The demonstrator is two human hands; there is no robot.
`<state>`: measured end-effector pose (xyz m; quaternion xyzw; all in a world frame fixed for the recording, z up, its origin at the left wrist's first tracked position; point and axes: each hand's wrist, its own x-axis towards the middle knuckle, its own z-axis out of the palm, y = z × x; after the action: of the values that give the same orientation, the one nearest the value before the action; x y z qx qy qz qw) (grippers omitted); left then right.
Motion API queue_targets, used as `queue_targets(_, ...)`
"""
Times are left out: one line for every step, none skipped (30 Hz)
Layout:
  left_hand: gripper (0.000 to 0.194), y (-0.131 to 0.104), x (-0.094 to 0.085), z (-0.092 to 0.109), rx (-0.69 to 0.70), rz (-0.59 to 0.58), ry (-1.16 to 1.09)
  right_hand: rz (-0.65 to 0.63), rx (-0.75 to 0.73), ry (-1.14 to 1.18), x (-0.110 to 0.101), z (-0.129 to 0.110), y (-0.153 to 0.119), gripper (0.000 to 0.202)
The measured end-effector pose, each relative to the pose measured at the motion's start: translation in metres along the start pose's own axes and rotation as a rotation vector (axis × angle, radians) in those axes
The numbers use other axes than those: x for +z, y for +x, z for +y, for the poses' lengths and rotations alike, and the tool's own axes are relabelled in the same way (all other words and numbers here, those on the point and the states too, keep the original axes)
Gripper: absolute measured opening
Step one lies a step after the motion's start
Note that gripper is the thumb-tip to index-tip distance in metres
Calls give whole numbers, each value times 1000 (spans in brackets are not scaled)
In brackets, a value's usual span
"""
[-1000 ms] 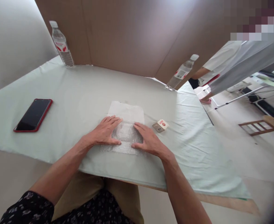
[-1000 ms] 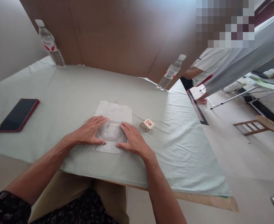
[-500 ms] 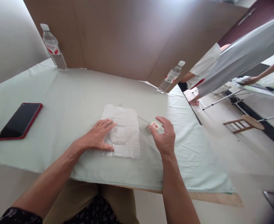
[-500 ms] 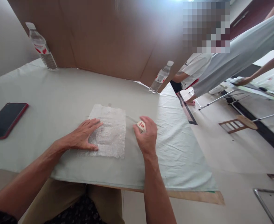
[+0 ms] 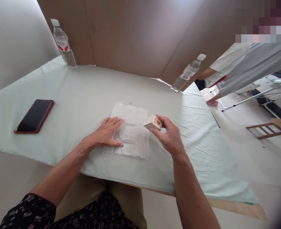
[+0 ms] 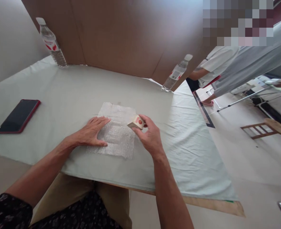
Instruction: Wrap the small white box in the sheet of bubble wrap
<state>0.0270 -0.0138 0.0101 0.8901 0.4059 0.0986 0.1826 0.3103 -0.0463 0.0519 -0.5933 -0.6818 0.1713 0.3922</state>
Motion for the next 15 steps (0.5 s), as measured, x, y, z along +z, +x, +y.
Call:
queue_targets(105,0,-1,1,-7,-5,-1,-52,-59,17,6,-11,1,49)
queue_targets(105,0,-1,2,-13,-11,-2,-102,-115,25,14,-19,2,48)
queue_targets(106,1,-2,2,-16,-16,-3,-158,-168,24,22,-24,3,47)
queue_targets(106,1,-2,2,-17,-18,-4,-218,-211,15,32,-27,3,46)
queue_targets(106,1,-2,2,-16,-18,-4,-272,-239,-6,41,-26,3,46)
queue_targets(106,1,-2,2,-15,-16,-5,-316,-249,-33,50,-24,2,46)
queue_targets(106,1,-1,2,-14,-15,-6,-349,-243,-58,57,-20,1,48)
queue_targets(106,1,-1,1,-14,-15,-6,-364,-229,-72,62,-16,-1,50)
queue_targets(105,1,-1,1,-15,-16,-7,-368,-212,-72,66,-11,-3,52)
queue_targets(105,1,-1,1,-16,-19,-7,-361,-196,-60,68,-8,-4,55)
queue_targets(105,1,-2,1,-18,-22,-7,-350,-185,-39,68,-5,-5,58)
queue_targets(104,1,-2,1,-20,-26,-8,-341,-178,-19,68,-3,-6,59)
queue_targets(105,1,-3,1,-22,-30,-12,-330,-172,-1,68,-2,-7,58)
queue_targets(105,1,-3,1,-22,-33,-18,-321,-166,13,67,-2,-8,56)
queue_targets(105,1,-4,1,-20,-35,-24,-314,-162,23,67,-2,-8,54)
